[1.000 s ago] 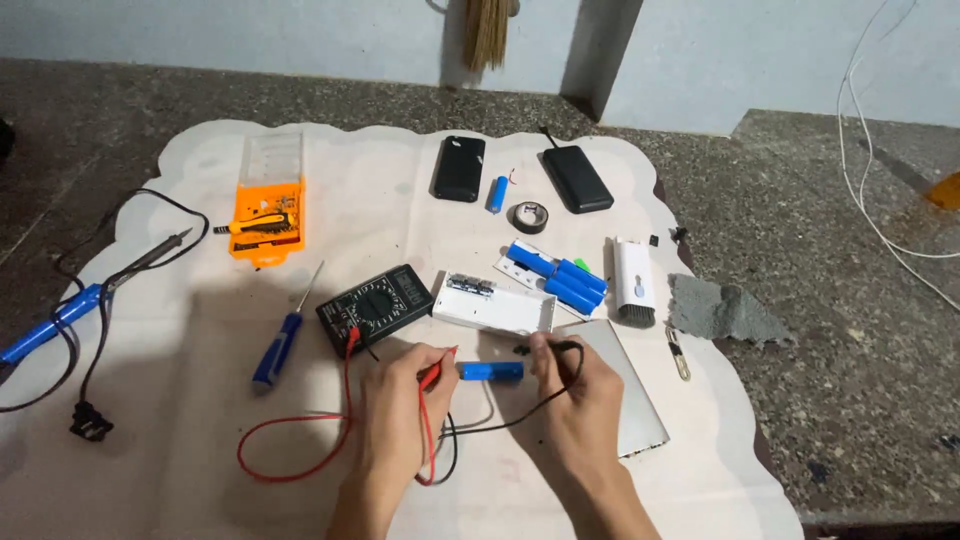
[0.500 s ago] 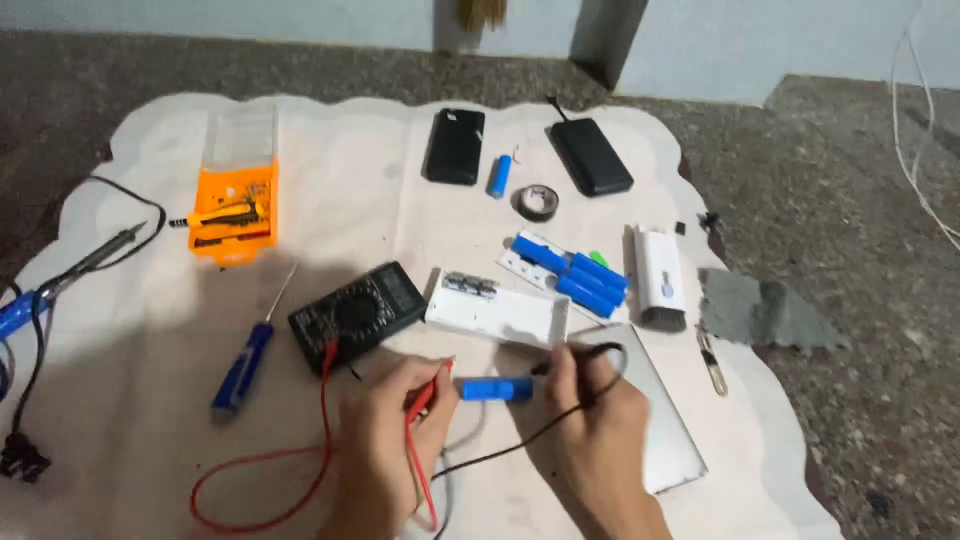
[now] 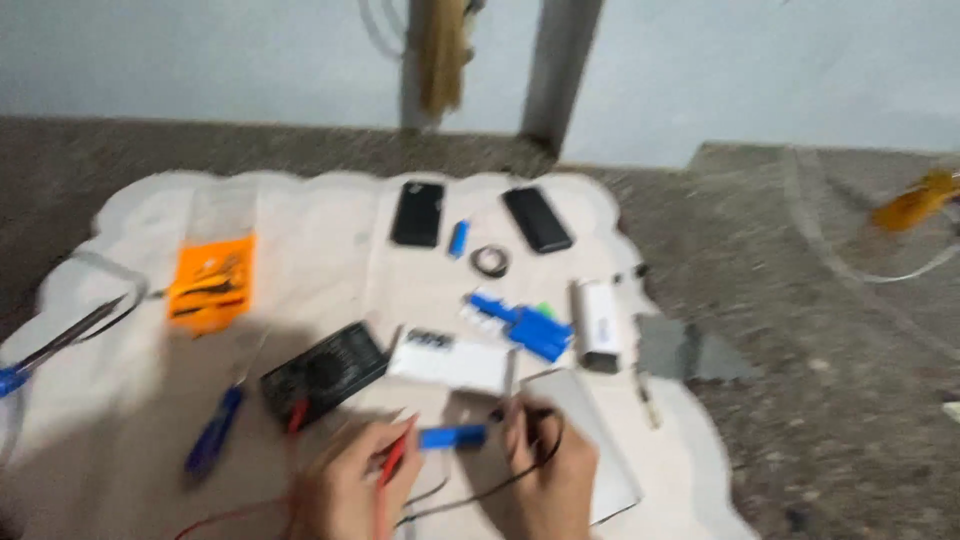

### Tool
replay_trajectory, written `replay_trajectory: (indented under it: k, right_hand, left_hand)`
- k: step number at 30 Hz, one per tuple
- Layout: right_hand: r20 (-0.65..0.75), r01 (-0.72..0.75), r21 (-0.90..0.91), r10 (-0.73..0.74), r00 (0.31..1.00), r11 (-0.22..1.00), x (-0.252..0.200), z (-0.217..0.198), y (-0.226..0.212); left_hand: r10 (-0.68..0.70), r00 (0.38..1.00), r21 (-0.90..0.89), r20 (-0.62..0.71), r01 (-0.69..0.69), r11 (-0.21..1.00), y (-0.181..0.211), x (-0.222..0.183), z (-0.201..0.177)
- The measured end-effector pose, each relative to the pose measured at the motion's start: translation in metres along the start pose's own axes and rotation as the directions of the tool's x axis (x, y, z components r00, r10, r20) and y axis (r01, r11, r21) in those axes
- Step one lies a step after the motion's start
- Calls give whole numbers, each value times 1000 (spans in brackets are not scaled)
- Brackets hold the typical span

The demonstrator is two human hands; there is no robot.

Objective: Testing the voltage of a lithium-ion battery cell using a digital multimeter as part of an electronics repair task.

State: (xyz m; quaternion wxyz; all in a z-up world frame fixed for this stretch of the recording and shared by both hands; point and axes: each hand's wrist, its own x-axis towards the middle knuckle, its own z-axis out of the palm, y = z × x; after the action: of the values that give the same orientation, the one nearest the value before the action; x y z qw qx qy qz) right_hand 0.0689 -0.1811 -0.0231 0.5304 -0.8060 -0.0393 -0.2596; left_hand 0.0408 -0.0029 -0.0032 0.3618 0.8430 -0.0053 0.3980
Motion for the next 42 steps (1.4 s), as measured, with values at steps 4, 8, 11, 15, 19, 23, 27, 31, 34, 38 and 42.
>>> replay_trajectory:
  k: [4, 8, 11, 15, 19, 23, 27, 31, 34, 38, 42]
  right_hand:
    - [-95, -11, -54, 6, 995, 998, -8, -16, -17]
    - [-93, -418, -53, 412, 906, 907, -18, -17, -23]
    - [-123, -458, -4, 454, 882, 889, -25, -12, -31]
    - [-267, -548, 301, 620, 738, 781, -27, -9, -55]
    - [-80, -658, 101, 666, 742, 746, -19, -21, -38]
    - [-67, -255, 159, 268, 961, 954, -34, -27, -26]
    - [-67, -289, 142, 301, 951, 947, -32, -26, -41]
    - [-25, -319, 134, 325, 945, 938, -34, -28, -54]
    - [25, -343, 175, 344, 938, 923, -32, -26, -71]
    - [-64, -608, 238, 637, 768, 757, -31, -21, -96]
    - [-87, -622, 296, 669, 738, 725, -32, -16, -82]
  left_hand:
    - [-107, 991, 54, -84, 111, 992, -2, -17, 3]
    - [-260, 962, 150, -84, 270, 951, -27, -35, 5]
    - [-316, 947, 117, -54, 320, 940, -43, -50, 13]
    - [-495, 863, -267, 101, 502, 822, -107, -82, 33]
    - [-517, 855, -55, 43, 519, 853, -75, -55, 11]
    - [-92, 995, 90, -42, 96, 991, -49, -53, -11]
    - [-269, 963, -97, 1, 268, 959, -32, -46, -12]
    - [-435, 890, -190, 134, 454, 871, -2, -31, -28]
    - [-211, 964, -161, 161, 236, 958, -2, -31, -33]
    - [-201, 969, -144, 141, 221, 964, -3, -35, -31]
    - [-221, 962, -110, 162, 240, 964, -6, -32, -31]
